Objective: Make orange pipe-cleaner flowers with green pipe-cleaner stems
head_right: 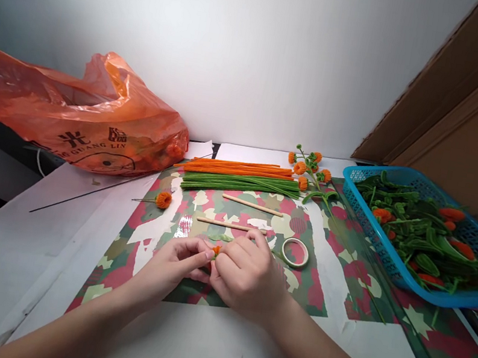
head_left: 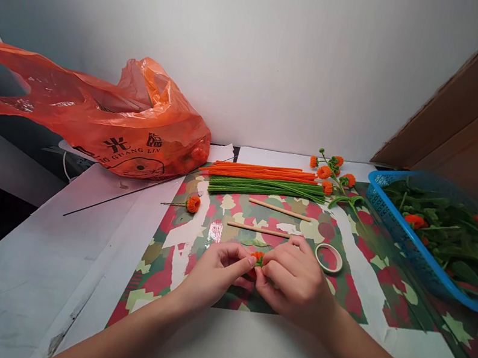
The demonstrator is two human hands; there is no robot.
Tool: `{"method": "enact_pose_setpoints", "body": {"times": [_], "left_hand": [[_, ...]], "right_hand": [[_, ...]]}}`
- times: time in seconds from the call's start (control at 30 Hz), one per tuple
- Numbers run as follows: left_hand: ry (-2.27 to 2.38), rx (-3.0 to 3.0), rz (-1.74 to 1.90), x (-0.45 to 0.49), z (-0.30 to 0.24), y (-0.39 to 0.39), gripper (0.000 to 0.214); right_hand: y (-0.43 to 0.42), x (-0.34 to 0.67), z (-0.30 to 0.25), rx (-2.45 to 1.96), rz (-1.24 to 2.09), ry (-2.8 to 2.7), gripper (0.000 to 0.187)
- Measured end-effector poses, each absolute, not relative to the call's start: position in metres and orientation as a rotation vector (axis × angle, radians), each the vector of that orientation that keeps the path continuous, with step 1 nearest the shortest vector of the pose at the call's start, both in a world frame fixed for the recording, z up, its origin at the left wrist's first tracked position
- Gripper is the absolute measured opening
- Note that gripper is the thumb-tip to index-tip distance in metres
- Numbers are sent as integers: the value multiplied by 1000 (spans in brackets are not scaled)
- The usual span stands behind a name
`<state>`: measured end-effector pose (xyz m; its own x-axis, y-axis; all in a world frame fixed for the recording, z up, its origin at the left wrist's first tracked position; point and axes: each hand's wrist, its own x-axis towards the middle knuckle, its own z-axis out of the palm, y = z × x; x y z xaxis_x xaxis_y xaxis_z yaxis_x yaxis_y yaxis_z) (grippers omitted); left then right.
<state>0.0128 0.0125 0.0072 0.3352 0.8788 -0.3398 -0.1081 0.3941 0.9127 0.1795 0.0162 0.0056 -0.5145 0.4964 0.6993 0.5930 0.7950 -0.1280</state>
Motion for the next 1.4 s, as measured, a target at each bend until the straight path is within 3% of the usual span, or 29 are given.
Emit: {"method": "enact_pose_setpoints", "body": {"times": [0.23, 0.73, 1.1, 1.4], "left_hand": [[1055, 904, 807, 13, 7, 13, 29], [1135, 1098, 1080, 23, 2, 3, 24], [1265, 1571, 1284, 22, -3, -3, 14], [1278, 1509, 1264, 20, -1, 0, 16]], "right_hand": [[13, 178, 9, -832, -169, -2323, 19], [4, 169, 10, -1138, -367, -2003, 12], [3, 168, 8, -1151, -31, -1965, 16], [7, 173, 5, -1039, -157, -2115, 11]]}}
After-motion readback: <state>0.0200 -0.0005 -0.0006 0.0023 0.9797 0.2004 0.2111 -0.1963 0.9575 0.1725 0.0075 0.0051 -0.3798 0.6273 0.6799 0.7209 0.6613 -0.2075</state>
